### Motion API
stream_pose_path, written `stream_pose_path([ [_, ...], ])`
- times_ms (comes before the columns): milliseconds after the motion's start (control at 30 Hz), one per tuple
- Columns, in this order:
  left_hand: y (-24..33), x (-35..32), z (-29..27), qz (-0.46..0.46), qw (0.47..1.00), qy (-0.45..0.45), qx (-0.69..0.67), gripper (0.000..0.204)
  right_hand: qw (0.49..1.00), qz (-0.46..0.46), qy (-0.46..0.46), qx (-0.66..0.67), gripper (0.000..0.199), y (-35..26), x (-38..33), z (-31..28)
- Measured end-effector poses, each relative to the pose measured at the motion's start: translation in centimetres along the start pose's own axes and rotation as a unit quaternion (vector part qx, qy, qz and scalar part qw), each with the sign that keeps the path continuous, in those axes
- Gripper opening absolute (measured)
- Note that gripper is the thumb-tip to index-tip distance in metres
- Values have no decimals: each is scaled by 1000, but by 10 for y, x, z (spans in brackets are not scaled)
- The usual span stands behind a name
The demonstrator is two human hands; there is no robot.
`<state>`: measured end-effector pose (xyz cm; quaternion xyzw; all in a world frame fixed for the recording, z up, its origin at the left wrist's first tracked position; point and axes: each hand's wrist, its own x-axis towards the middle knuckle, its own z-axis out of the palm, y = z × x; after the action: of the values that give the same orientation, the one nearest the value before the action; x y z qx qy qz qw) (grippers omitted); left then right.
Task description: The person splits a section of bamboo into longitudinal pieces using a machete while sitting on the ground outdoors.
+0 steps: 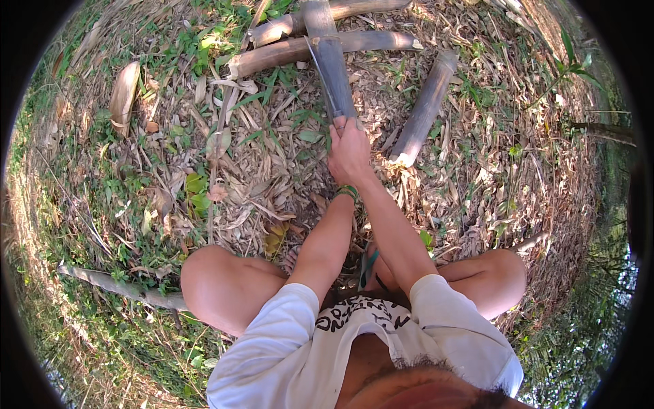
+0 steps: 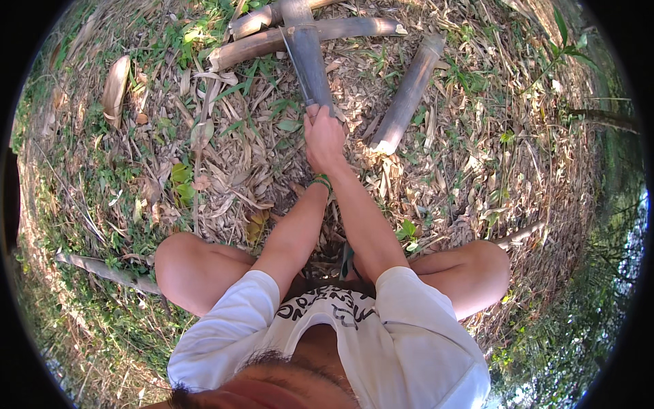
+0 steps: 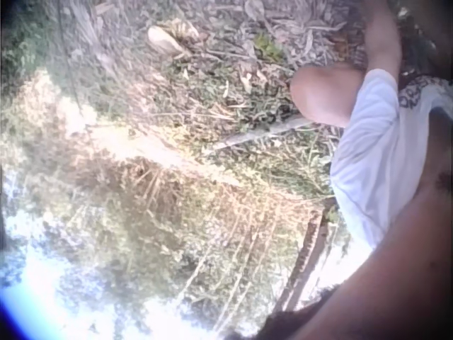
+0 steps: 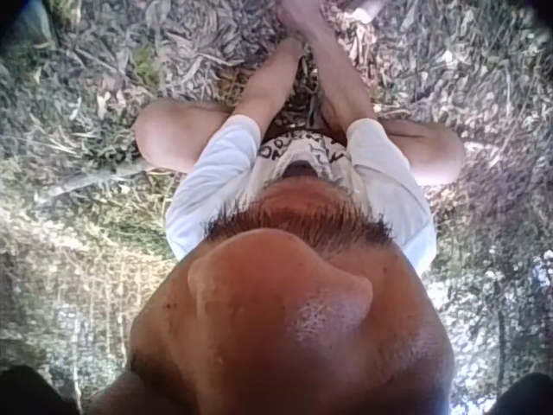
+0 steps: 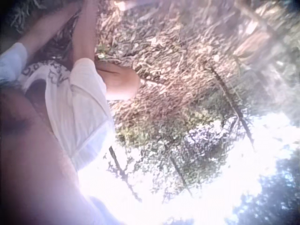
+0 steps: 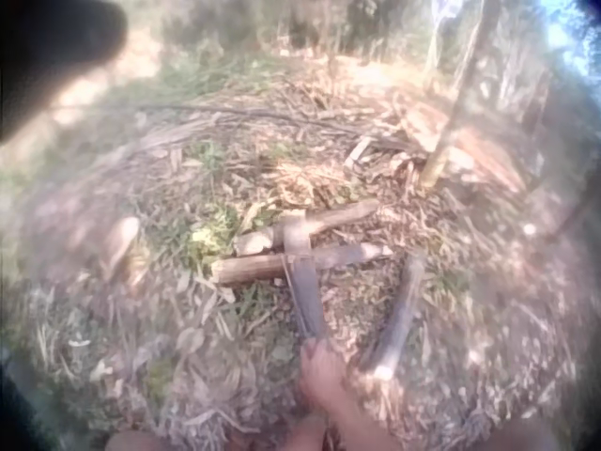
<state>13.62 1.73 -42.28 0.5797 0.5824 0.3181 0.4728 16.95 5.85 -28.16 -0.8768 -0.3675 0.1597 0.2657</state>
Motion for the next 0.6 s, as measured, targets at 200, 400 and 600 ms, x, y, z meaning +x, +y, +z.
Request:
stream_pose_path([
  [200,35,1,-17,27,996,-21,82,58,977,-42,58,200,35,-16,11,-38],
  [400,51,-2,-21,-24,999,12,35,68,965,-29,62,251,32,-28,28,-55],
  [600,68,-2,-28,-50,997,-23,48,67,989,49,-40,136,31,2,53,-58],
])
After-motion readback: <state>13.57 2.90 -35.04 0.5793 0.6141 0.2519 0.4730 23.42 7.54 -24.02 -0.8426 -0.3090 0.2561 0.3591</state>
